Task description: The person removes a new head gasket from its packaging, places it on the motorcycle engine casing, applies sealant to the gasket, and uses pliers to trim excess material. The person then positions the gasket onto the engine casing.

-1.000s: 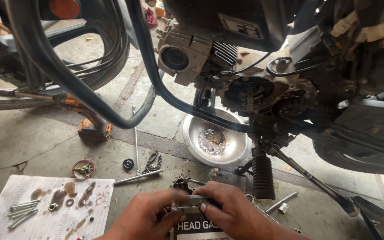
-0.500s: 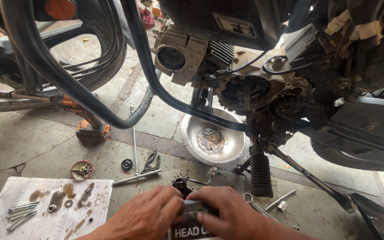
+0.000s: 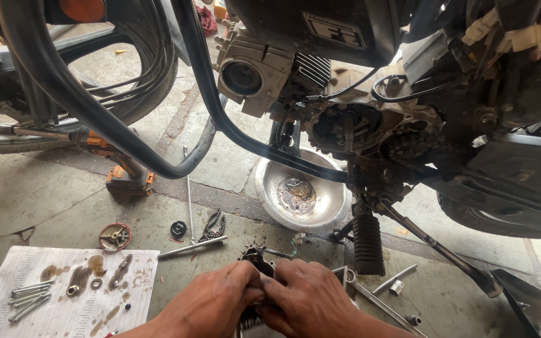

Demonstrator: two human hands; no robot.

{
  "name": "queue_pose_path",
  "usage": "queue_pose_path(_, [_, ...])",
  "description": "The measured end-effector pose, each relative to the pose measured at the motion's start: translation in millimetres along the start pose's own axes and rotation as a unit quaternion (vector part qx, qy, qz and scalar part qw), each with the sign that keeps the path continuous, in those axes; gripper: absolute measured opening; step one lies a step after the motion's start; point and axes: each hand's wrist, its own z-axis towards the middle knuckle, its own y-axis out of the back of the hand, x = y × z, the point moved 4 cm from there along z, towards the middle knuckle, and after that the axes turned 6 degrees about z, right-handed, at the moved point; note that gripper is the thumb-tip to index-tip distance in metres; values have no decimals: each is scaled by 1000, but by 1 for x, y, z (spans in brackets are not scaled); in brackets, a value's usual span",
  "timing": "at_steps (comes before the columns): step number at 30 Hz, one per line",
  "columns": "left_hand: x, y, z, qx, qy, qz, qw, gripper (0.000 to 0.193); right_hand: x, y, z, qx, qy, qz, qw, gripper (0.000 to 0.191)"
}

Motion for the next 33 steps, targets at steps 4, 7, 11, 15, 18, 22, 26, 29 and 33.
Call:
queue_pose_path(4, [-3,8,2,-30,14,-24,999,20,7,3,-1,-83,63,-83,991,44])
queue_pose_path(7, [-5,16,3,-88,33,-44,995,21,12,8,4,-170,83,-89,978,34])
queue_pose_path(11, [-3,23,1,-164,36,-108,980,13,21,17,10,-232,74,-145,959,30])
queue_pose_path(15, [4,21,5,-167,92,-162,968,12,26,23,20,-276,54,-148,948,22])
queue_pose_path(18, [4,20,6,-177,99,-242,949,11,26,24,25,-282,36,-169,944,21])
queue_pose_path(22, [-9,27,1,-224,-67,-203,951,21,13,30,30,-254,-12,-87,963,21])
queue_pose_path(26, [-10,20,0,-165,-101,-135,972,46,-4,30,31,-209,-157,57,964,17])
queue_pose_path(29, [2,9,7,-109,21,-85,990,31,-1,30,33,-191,-120,38,973,14])
queue_pose_path(33, [11,15,3,-92,45,-92,991,15,-14,36,37,-99,-146,-44,983,11])
